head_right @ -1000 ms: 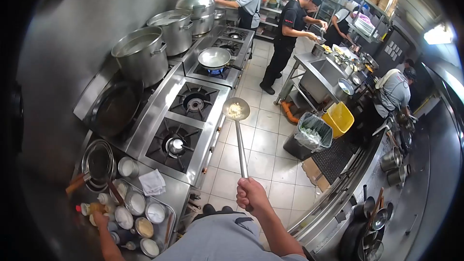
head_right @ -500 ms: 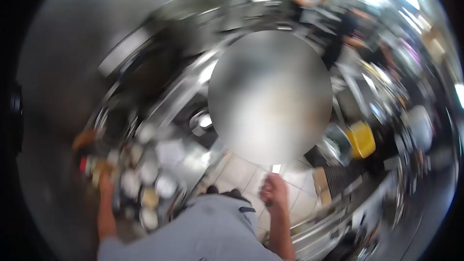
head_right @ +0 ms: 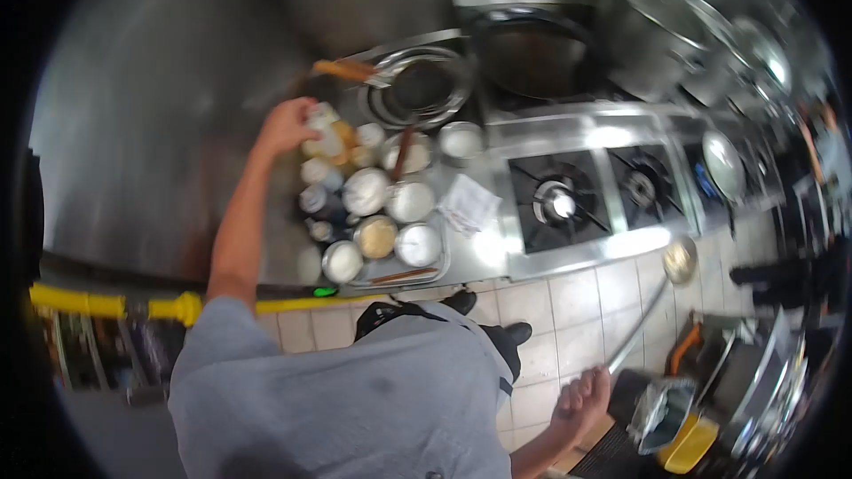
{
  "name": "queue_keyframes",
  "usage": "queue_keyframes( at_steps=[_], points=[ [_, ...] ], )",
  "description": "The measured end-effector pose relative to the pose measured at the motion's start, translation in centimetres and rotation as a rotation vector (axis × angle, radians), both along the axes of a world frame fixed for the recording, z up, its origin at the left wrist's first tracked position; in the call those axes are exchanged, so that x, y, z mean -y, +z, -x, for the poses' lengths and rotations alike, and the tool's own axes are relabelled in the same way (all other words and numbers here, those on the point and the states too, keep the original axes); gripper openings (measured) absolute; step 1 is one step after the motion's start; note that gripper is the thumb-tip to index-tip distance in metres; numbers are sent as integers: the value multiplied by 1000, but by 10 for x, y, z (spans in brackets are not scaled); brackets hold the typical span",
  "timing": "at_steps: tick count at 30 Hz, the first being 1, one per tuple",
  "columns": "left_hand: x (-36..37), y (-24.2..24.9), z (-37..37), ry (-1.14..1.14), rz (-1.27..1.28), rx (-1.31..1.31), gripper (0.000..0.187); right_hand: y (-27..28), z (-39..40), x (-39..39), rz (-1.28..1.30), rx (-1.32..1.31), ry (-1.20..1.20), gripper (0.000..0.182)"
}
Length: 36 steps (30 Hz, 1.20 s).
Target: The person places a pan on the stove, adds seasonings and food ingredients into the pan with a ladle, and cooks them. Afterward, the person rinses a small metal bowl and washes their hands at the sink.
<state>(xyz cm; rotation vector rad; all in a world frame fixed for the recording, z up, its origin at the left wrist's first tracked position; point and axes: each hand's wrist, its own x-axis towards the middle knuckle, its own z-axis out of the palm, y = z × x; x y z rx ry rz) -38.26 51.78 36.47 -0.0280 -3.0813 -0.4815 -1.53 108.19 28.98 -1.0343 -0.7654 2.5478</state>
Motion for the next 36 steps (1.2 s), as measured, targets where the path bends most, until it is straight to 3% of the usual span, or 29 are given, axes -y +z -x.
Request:
queue_keyframes(
  at_steps=[2,3,4,7,8,10,11,14,16,18,22,26,32,35,36],
  points=[
    [8,-15,4,-174,-436,-131,54,6,3,-10,-89,151,34,20],
    [-18,1,-6,-200,-499,-215,52,7,3,-16,-72,125,25,17],
    [-42,13,-16,-151,-802,-186,52,10,0,-24,-66,54,42,16],
    [-106,21,-28,-286,-964,-457,50,15,-7,-56,-66,31,-6,18],
    [-138,18,-27,-323,-981,-445,50,16,-12,-71,-82,24,5,18],
    [-207,12,-36,-384,-1493,-311,45,17,-25,-103,-76,14,-11,17],
    [-243,4,-39,-429,-1533,-267,43,18,-32,-121,-63,6,2,16],
    [-357,-31,-48,-477,-1444,-154,41,23,-58,-171,-68,33,14,17],
    [-434,-41,-65,-531,-1188,-137,39,21,-75,-201,-88,40,-10,19],
    [-508,-67,-80,-536,-1341,-67,39,19,-90,-222,-155,103,47,20],
    [-622,-99,-116,-645,-1069,-99,43,15,-116,-269,-182,197,46,22],
    [-694,-95,-126,-731,-750,-153,39,4,-123,-317,-51,135,45,23],
    [-778,-113,-96,-715,-825,12,40,6,-69,-392,-210,150,50,22],
    [-812,-149,-71,-683,-887,39,40,6,-15,-451,-402,159,133,27],
    [-824,-158,-63,-682,-797,-7,41,-11,8,-475,-445,118,147,26]
  ],
)
